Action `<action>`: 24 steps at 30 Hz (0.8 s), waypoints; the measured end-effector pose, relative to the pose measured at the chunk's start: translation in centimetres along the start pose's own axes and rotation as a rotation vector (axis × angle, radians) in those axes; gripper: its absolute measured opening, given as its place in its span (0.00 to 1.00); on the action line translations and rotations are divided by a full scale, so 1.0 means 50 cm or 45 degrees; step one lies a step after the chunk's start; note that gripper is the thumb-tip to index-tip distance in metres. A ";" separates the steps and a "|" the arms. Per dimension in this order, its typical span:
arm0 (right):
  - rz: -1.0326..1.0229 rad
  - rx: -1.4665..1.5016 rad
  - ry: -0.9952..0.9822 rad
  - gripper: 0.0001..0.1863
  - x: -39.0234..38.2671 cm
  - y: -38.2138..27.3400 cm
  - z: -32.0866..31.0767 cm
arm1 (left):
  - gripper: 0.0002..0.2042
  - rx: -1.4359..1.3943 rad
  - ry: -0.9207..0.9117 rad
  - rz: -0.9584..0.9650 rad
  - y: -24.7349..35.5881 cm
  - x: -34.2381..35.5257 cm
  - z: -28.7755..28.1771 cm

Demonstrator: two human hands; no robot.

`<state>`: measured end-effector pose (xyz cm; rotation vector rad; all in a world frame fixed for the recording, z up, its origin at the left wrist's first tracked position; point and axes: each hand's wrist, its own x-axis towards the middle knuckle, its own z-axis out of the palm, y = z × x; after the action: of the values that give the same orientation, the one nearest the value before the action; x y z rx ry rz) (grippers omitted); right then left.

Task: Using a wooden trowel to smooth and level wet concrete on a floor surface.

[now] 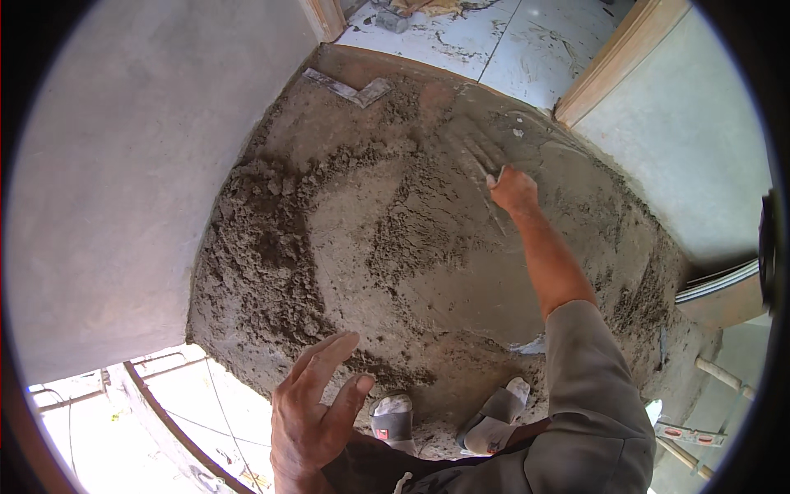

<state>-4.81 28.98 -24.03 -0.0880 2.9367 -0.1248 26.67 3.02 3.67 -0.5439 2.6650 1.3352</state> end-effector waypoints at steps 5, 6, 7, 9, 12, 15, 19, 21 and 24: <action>0.274 0.138 -0.191 0.29 0.020 0.001 -0.013 | 0.26 -0.011 0.116 0.016 -0.040 -0.078 -0.050; 0.291 0.311 -0.232 0.30 -0.017 -0.013 0.006 | 0.26 -0.026 0.111 0.001 -0.038 -0.083 -0.055; 0.309 0.486 -0.272 0.30 -0.058 -0.018 0.028 | 0.23 -0.047 0.133 -0.017 -0.032 -0.081 -0.062; -0.116 0.205 -0.131 0.28 -0.142 -0.015 0.093 | 0.21 -0.022 0.155 0.034 -0.030 -0.077 -0.073; -0.447 0.168 -0.174 0.29 -0.319 0.015 0.089 | 0.20 -0.096 0.018 0.080 -0.032 -0.027 -0.045; -0.684 -0.009 -0.436 0.28 -0.428 -0.029 0.046 | 0.20 -0.065 0.002 0.051 -0.032 -0.015 -0.039; -0.864 -0.106 -0.085 0.23 -0.411 -0.072 0.075 | 0.20 -0.110 -0.009 0.052 -0.020 -0.006 -0.020; -0.829 -0.050 -0.031 0.21 -0.322 -0.115 0.074 | 0.21 -0.020 0.002 0.082 -0.016 -0.011 -0.022; -0.711 0.004 -0.062 0.20 -0.196 -0.132 0.037 | 0.21 0.020 -0.001 0.036 -0.010 -0.001 -0.016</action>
<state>5.50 22.95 -23.30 -0.8926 2.7771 -0.2026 26.92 2.12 3.82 -0.5053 2.6896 1.3208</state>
